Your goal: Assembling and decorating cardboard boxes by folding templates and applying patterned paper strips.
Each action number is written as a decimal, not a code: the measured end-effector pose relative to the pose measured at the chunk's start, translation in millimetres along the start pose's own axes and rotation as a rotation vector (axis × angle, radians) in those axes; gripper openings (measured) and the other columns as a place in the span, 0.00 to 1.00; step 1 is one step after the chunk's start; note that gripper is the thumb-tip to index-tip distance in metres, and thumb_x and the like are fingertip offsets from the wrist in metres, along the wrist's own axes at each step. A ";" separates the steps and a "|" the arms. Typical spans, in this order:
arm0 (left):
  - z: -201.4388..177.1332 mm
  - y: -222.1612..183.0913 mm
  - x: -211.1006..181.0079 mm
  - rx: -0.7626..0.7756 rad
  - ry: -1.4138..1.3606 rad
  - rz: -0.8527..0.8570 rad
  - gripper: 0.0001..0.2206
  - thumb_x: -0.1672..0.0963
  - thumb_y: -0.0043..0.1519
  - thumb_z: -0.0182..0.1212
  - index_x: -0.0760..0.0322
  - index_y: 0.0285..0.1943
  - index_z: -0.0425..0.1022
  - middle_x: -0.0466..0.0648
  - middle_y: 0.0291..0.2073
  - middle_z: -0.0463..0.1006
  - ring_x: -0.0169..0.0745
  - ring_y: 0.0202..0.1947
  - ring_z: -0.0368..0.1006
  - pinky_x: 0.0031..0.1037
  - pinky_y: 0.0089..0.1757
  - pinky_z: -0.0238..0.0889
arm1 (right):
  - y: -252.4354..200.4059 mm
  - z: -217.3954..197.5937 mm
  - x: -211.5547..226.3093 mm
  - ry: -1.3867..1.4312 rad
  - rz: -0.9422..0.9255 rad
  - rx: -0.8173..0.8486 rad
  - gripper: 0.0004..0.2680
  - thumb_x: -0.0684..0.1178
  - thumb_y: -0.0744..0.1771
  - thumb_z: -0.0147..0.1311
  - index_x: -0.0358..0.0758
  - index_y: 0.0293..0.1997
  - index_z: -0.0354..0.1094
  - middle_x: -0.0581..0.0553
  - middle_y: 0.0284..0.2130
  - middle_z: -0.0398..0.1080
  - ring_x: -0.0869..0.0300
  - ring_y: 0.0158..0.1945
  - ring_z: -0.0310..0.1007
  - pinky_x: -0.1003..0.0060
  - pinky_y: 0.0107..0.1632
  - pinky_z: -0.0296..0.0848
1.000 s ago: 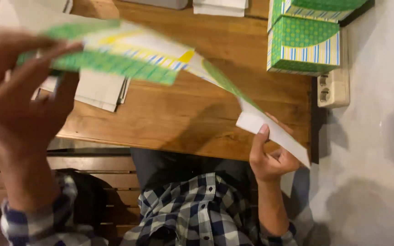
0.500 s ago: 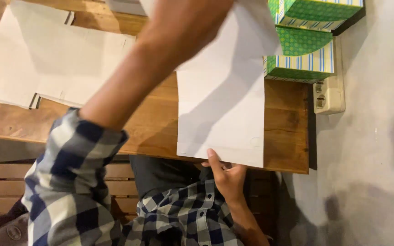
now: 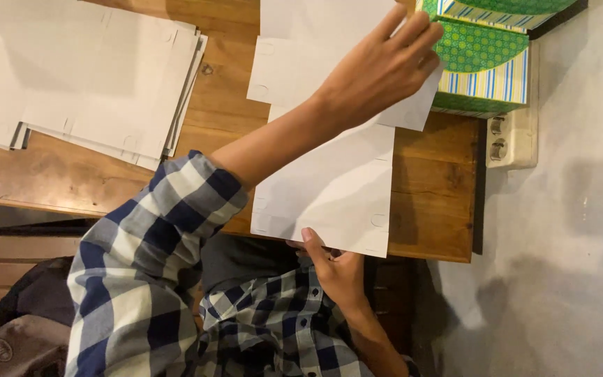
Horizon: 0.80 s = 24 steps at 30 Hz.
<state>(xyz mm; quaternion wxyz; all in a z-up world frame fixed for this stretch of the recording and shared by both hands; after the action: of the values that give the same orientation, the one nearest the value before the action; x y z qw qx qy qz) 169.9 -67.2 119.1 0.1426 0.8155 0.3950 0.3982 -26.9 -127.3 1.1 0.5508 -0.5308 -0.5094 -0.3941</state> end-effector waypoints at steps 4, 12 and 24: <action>-15.6 -8.9 -0.3 -0.067 -0.116 -0.014 0.11 0.60 0.59 0.69 0.60 0.46 0.72 0.49 0.47 0.67 0.45 0.49 0.62 0.32 0.52 0.60 | -0.1 11.8 -3.9 0.208 0.221 0.079 0.16 0.46 0.65 0.59 0.30 0.56 0.65 0.35 0.39 0.79 0.46 0.34 0.86 0.61 0.34 0.85; -105.4 -52.8 23.8 -0.214 -1.270 -0.295 0.11 0.58 0.71 0.59 0.60 0.61 0.71 0.49 0.55 0.79 0.47 0.58 0.74 0.43 0.60 0.61 | -1.1 13.7 -14.9 -0.072 0.340 0.193 0.18 0.56 0.67 0.52 0.31 0.21 0.78 0.39 0.23 0.82 0.54 0.25 0.86 0.70 0.20 0.72; -224.4 -157.7 4.8 -0.292 -1.931 -0.710 0.22 0.43 0.71 0.48 0.58 0.56 0.77 0.52 0.52 0.81 0.48 0.52 0.79 0.43 0.60 0.66 | -2.7 13.9 -37.5 0.087 0.320 0.186 0.13 0.48 0.69 0.53 0.20 0.39 0.66 0.24 0.28 0.80 0.41 0.25 0.83 0.64 0.17 0.76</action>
<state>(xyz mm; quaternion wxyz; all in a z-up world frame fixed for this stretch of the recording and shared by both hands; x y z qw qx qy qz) -83.1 20.0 179.5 0.6046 0.5990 0.2780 -0.4454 -37.9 -117.9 -36.3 0.6747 -0.5342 -0.4284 -0.2755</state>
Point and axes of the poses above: each hand's wrist, its own y-axis towards the middle knuckle, its own z-axis out of the palm, x = y × z, the point moved 8 cm from there along y, towards the middle knuckle
